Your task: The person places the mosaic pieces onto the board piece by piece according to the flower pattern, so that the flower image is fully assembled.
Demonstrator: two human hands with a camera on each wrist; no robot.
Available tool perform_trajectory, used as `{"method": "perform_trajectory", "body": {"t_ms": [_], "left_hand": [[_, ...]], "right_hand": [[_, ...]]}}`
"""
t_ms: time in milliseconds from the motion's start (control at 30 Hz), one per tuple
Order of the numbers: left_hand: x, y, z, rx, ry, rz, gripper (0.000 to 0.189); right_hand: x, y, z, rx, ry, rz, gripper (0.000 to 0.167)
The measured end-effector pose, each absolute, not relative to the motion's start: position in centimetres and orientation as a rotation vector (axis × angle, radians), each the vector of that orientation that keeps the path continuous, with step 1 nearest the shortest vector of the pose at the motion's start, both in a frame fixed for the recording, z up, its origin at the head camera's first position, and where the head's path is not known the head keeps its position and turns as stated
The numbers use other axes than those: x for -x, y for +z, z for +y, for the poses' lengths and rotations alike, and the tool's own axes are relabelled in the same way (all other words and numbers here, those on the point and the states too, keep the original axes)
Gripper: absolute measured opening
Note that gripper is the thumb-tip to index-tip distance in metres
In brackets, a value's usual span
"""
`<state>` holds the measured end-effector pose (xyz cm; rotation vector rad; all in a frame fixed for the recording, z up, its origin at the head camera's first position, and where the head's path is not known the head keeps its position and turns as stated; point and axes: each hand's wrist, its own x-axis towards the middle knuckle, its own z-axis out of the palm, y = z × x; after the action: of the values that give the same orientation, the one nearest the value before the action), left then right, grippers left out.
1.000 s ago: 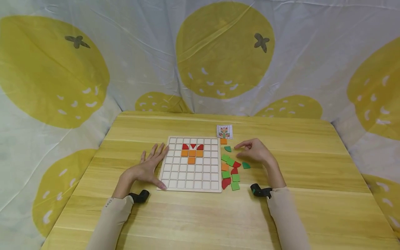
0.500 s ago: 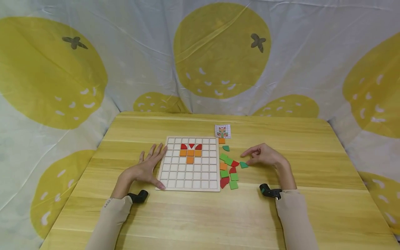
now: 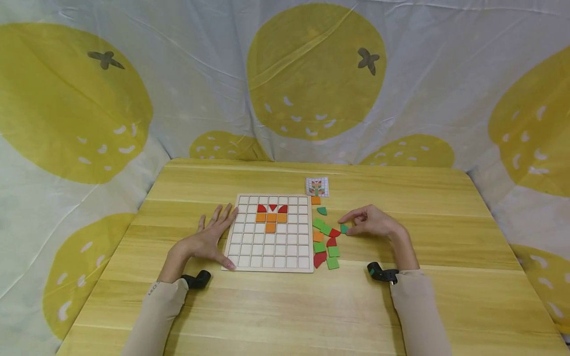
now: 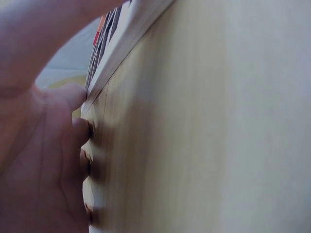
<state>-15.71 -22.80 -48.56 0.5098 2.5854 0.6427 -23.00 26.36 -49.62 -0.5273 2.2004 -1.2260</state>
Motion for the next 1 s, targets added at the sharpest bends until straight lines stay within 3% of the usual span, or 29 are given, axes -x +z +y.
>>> {"method": "perform_trajectory", "body": {"t_ms": [1000], "left_hand": [[15.56, -48.46, -22.78, -0.507, 0.663, 2.59, 0.153]], "right_hand": [[22.8, -49.7, 26.32, 0.47, -1.256, 2.352, 0.029]]}}
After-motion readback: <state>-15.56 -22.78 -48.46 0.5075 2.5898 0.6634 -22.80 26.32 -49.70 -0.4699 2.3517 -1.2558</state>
